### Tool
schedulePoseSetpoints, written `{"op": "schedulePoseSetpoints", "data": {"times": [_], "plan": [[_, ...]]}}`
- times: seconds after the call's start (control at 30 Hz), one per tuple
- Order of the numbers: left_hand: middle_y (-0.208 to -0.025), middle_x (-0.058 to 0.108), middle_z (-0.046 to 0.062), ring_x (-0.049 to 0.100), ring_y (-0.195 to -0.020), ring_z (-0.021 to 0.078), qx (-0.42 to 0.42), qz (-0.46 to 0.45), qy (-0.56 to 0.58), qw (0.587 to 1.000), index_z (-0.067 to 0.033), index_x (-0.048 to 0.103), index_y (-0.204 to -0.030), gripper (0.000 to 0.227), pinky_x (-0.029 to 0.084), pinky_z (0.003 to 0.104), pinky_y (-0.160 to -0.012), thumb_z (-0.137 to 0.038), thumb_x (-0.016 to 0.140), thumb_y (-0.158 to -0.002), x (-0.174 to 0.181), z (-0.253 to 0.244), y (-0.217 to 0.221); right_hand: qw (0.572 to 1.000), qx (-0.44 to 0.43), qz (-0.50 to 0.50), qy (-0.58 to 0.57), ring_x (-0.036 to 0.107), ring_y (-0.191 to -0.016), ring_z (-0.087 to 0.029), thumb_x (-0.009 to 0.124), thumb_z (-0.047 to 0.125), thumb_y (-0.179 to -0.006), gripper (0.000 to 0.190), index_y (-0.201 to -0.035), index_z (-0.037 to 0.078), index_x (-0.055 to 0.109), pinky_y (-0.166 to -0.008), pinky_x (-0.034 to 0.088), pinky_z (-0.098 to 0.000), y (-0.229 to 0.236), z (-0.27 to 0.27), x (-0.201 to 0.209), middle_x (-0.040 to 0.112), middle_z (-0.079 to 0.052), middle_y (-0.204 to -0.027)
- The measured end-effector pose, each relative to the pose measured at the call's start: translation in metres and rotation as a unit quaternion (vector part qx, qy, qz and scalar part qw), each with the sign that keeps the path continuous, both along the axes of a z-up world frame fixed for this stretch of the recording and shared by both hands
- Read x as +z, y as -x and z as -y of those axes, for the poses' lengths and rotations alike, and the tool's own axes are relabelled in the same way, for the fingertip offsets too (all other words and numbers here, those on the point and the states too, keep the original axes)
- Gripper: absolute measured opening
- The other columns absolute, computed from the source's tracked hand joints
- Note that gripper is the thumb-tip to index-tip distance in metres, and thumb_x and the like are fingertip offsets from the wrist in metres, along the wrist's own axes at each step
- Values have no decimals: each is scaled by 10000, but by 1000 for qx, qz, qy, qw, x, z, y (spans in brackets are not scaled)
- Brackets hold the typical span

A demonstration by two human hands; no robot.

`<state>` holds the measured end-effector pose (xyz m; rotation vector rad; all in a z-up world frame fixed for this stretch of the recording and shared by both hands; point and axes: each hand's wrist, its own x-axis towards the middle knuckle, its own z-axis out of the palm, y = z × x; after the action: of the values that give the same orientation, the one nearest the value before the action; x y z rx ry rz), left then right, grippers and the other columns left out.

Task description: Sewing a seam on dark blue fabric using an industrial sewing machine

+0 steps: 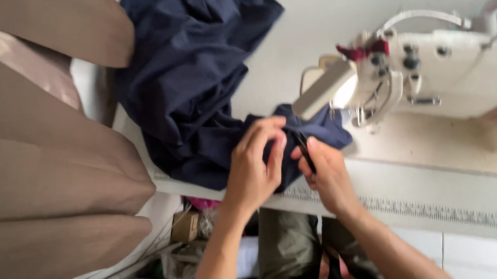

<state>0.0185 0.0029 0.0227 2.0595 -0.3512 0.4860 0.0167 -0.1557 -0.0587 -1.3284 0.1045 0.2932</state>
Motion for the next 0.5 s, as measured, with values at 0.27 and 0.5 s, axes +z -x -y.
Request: {"op": "schedulePoseSetpoints", "data": {"times": [0.27,0.5], "plan": [[-1160,735,171,716,-1051,410,-33,-98,-19,995,-72,519,-1036,98,590,488,-879,-145,471,-1080,-18,1,-21,999,-8,-29,-18,303,-459,-60,424,305,-1130,476,-957,-59,678,-365,265,-174,10,6,3,415,-44,-571],[-1117,675,126,702,-1068,378,6,-51,7,999,-93,521,-1006,84,601,416,-889,-144,503,-1071,-20,3,-15,998,-59,-20,-28,309,-472,-41,396,288,-1136,435,-980,-29,649,-373,237,-164,1,-4,5,404,-22,-610]]}}
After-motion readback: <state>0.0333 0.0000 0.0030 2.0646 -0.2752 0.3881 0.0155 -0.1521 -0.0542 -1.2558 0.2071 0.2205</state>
